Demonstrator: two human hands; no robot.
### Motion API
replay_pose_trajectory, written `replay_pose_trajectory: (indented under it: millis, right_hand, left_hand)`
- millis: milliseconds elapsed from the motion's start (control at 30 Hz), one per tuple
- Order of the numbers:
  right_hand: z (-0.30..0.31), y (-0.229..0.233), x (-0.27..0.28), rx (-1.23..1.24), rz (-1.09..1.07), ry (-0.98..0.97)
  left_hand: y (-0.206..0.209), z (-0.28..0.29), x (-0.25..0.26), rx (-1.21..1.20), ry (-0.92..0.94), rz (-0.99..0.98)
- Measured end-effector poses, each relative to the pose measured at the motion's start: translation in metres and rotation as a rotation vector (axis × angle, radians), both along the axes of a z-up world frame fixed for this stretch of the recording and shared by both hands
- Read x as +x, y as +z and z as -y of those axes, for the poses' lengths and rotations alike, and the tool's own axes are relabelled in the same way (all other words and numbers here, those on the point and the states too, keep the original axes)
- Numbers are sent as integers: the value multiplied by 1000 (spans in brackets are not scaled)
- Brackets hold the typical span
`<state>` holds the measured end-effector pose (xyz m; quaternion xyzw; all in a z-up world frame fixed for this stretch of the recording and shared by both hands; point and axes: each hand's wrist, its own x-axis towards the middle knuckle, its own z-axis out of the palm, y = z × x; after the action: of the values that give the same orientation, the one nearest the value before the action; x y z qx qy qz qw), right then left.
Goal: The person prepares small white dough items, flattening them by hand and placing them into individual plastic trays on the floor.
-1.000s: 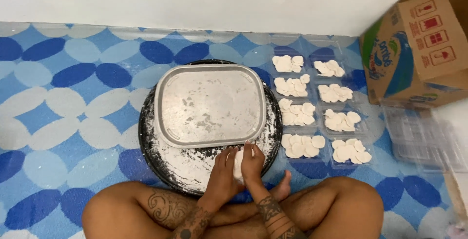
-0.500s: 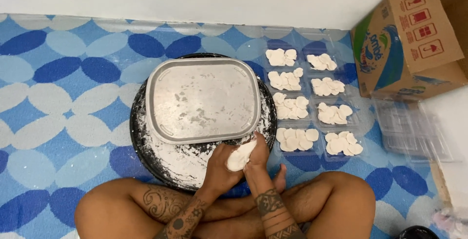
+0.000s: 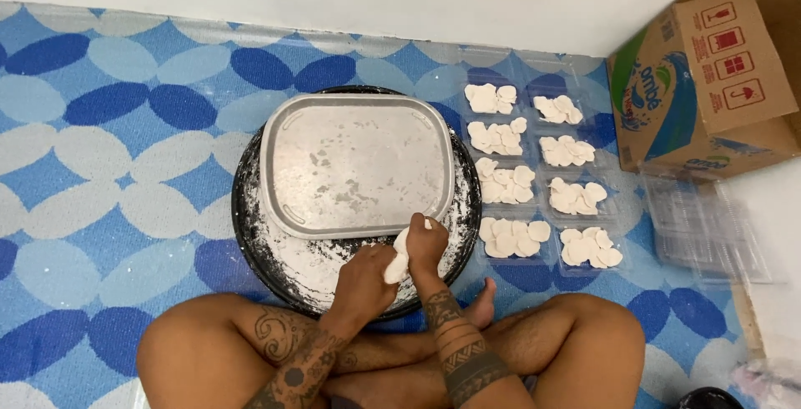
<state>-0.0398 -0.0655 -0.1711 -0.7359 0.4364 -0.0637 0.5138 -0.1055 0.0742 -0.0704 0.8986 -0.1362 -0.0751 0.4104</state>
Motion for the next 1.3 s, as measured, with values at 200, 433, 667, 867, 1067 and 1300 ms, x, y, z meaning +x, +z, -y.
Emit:
replay_pose_trajectory:
  millis: [200, 433, 667, 867, 1067, 1300]
  right_hand:
    - [-11, 122, -31, 242, 123, 15]
    - [-4, 126, -51, 124, -105, 477]
    - [-40, 101, -59, 138, 233, 392]
    - [-53, 76, -65, 186, 447, -44]
    - [-31, 95, -52, 662, 557, -160]
    - [14, 87, -14, 1177, 391, -104]
  left_hand:
    - [22, -14, 1, -29, -134, -130]
    - [-14, -9, 12, -109, -67, -48]
    - [-72, 19, 9, -77, 86, 214]
    - [-83, 17, 0, -90, 56, 208]
    - [-94, 24, -1, -56, 107, 58]
    - [-43, 17, 8, -346, 125, 228]
